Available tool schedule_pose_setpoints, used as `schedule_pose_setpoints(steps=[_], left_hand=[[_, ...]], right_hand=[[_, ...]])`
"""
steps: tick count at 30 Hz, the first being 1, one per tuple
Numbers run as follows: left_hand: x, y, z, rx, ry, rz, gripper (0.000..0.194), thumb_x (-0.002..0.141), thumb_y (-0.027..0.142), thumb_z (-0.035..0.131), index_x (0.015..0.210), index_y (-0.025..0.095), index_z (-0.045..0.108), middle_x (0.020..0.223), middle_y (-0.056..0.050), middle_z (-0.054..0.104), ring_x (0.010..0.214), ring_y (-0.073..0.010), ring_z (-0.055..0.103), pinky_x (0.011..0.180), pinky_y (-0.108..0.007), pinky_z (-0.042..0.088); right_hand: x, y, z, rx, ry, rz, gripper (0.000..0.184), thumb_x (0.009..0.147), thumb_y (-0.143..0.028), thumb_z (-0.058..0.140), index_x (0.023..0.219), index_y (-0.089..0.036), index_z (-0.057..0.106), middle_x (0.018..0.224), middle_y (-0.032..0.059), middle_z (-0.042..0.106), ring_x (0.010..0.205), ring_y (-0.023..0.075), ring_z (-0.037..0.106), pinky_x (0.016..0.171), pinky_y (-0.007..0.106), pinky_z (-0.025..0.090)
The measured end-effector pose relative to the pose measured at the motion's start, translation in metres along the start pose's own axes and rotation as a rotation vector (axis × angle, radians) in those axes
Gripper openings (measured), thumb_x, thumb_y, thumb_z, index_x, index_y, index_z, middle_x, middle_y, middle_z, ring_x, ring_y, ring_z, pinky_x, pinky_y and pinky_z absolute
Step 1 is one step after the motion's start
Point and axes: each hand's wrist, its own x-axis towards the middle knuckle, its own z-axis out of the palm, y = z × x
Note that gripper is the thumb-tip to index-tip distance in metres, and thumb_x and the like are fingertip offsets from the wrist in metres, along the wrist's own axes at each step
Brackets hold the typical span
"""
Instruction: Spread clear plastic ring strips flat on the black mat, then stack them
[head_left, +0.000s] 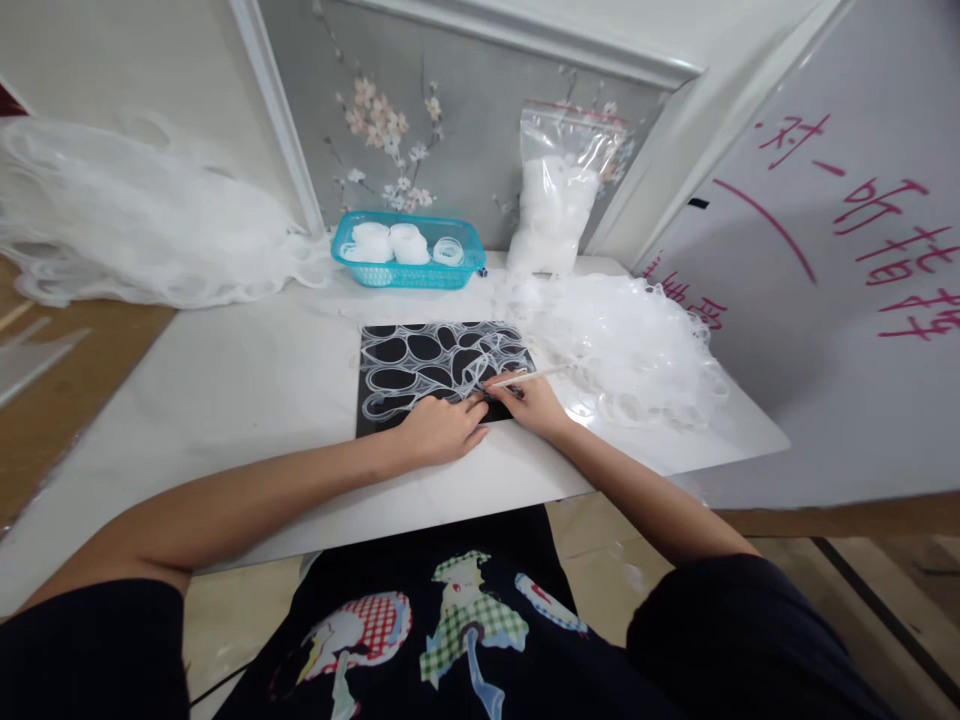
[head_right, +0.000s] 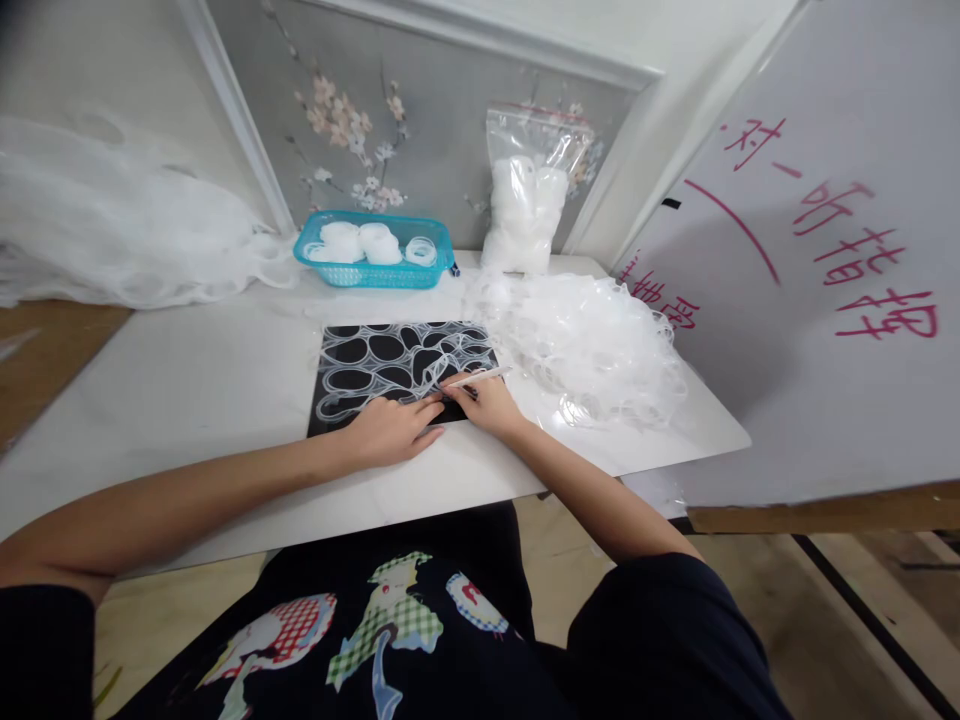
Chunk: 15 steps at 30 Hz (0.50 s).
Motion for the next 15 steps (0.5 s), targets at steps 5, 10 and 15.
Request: schedule_pose_setpoints(steps=[5, 10, 15], left_hand=[[0.004, -0.004, -0.003, -0.144, -0.029, -0.083, 0.044, 0.094, 0.045, 0.041, 0.129, 0.019, 0.051, 0.115, -0.011, 0.067, 0.089, -0.0305, 0.068, 0.073, -0.04, 0.05], [0.008, -0.009, -0.004, -0.243, -0.047, -0.136, 0.045, 0.09, 0.047, 0.046, 0.124, 0.019, 0.055, 0.092, -0.011, 0.07, 0.087, -0.0322, 0.068, 0.074, -0.042, 0.05], [0.007, -0.012, -0.006, -0.308, -0.028, -0.149, 0.041, 0.086, 0.045, 0.05, 0.12, 0.022, 0.057, 0.084, -0.007, 0.069, 0.083, -0.0299, 0.067, 0.072, -0.039, 0.049]], right_hand=[[-0.009, 0.002, -0.001, -0.37, -0.103, -0.187, 0.028, 0.095, -0.024, 0.044, 0.106, -0.024, 0.07, 0.105, 0.0051, 0.072, 0.09, 0.0219, 0.063, 0.084, 0.035, 0.05], [0.002, 0.008, -0.001, -0.524, -0.198, -0.257, 0.024, 0.091, -0.02, 0.05, 0.108, -0.02, 0.068, 0.094, 0.0093, 0.071, 0.089, 0.0217, 0.061, 0.082, 0.032, 0.049], [0.06, 0.03, -0.031, -0.505, 0.245, 0.036, 0.037, 0.095, -0.02, 0.034, 0.096, -0.013, 0.071, 0.09, 0.013, 0.071, 0.084, 0.0233, 0.064, 0.079, 0.036, 0.048]])
